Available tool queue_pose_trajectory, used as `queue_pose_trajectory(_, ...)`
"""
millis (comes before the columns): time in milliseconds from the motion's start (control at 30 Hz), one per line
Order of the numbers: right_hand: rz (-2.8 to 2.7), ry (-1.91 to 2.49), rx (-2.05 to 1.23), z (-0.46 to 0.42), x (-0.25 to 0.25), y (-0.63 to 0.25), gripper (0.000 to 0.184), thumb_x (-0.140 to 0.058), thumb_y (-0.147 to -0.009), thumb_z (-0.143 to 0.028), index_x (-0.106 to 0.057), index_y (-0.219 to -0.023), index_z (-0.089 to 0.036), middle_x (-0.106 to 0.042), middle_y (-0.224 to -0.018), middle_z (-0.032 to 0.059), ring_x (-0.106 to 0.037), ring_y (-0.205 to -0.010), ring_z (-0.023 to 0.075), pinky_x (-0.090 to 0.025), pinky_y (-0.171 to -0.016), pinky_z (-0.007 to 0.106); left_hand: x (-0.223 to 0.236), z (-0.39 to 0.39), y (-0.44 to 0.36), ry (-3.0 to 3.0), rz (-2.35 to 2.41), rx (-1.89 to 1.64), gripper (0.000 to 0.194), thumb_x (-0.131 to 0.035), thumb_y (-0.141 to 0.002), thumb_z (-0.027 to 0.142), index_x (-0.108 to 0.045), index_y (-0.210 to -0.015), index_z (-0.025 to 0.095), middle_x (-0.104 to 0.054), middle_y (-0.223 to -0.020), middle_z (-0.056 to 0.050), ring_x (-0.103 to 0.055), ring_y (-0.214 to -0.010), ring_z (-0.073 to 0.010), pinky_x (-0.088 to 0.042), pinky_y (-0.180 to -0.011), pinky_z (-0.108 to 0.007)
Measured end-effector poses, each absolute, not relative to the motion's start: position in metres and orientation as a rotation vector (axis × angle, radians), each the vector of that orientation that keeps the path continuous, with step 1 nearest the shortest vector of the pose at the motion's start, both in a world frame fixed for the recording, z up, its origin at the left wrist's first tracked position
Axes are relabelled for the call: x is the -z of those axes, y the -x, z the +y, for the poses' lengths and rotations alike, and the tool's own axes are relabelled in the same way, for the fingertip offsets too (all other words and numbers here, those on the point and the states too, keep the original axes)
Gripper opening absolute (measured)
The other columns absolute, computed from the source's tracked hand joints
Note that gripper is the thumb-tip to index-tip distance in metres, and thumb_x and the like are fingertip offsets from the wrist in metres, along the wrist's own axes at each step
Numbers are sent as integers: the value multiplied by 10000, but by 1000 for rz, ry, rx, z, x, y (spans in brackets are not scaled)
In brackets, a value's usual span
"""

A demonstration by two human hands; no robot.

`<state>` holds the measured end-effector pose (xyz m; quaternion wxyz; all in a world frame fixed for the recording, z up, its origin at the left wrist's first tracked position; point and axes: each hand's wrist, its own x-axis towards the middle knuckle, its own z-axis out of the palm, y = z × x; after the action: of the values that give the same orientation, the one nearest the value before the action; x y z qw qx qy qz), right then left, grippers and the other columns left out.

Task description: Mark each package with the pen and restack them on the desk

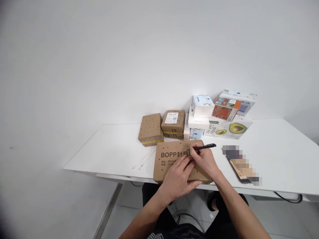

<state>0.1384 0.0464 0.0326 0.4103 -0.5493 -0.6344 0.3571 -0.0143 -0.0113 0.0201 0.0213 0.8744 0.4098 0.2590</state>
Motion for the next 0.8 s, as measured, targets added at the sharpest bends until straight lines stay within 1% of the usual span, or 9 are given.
queue_pose_trajectory(67,-1634,1385,-871,47,-31,-138,192,-490,-854,-373,-579,-805,-210,-606,-659,-16,-558,-612,163,-443,-623,288,-20,-11,14,-2700,1278,-797,636,-527,-854,558,-473,-1303,111,-534,-1334,-138,-457,-1285,-271,-373,-1116,-416)
queue_pose_trajectory(167,-1677,1368,-817,49,-31,-138,192,-478,-867,-366,-575,-804,-213,-620,-717,-7,-572,-681,170,-445,-683,293,-19,-11,14,-2689,1280,-799,640,-536,-850,553,-472,-1306,107,-520,-1350,-128,-445,-1294,-259,-337,-1143,-390)
queue_pose_trajectory(267,-1710,1375,-805,50,-32,-138,202,-468,-875,-367,-580,-808,-213,-625,-738,-2,-580,-713,174,-444,-720,302,-19,-11,15,-2691,1260,-801,632,-529,-853,551,-481,-1297,104,-516,-1355,-127,-444,-1296,-259,-329,-1147,-383)
queue_pose_trajectory(433,-1727,1381,-791,49,-33,-136,213,-465,-871,-373,-585,-801,-210,-639,-758,7,-588,-720,181,-447,-726,313,-17,-11,15,-2697,1273,-796,642,-537,-848,556,-466,-1309,116,-520,-1358,-129,-448,-1294,-265,-366,-1124,-411)
queue_pose_trajectory(567,-1729,1392,-782,48,-34,-136,218,-453,-875,-372,-583,-796,-216,-633,-755,6,-592,-720,183,-452,-730,316,-17,-11,14,-2703,1287,-798,660,-549,-839,560,-455,-1317,114,-515,-1366,-129,-437,-1306,-253,-364,-1130,-394)
queue_pose_trajectory(667,-1719,1384,-790,49,-35,-136,209,-464,-871,-379,-584,-807,-220,-639,-762,7,-598,-724,184,-457,-730,315,-17,-11,14,-2701,1288,-794,651,-543,-844,557,-457,-1315,116,-516,-1364,-133,-436,-1306,-259,-371,-1123,-405)
queue_pose_trajectory(733,-1703,1367,-795,48,-34,-136,206,-479,-864,-385,-585,-803,-218,-635,-744,5,-593,-706,183,-460,-714,313,-17,-12,14,-2705,1288,-795,638,-546,-845,551,-463,-1307,120,-521,-1359,-134,-442,-1301,-262,-384,-1112,-415)
queue_pose_trajectory(800,-1642,1355,-805,47,-33,-136,213,-494,-861,-396,-585,-797,-214,-622,-715,-1,-576,-659,171,-457,-665,299,-17,-12,15,-2710,1285,-810,623,-549,-845,546,-477,-1291,118,-534,-1343,-133,-452,-1291,-264,-390,-1107,-417)
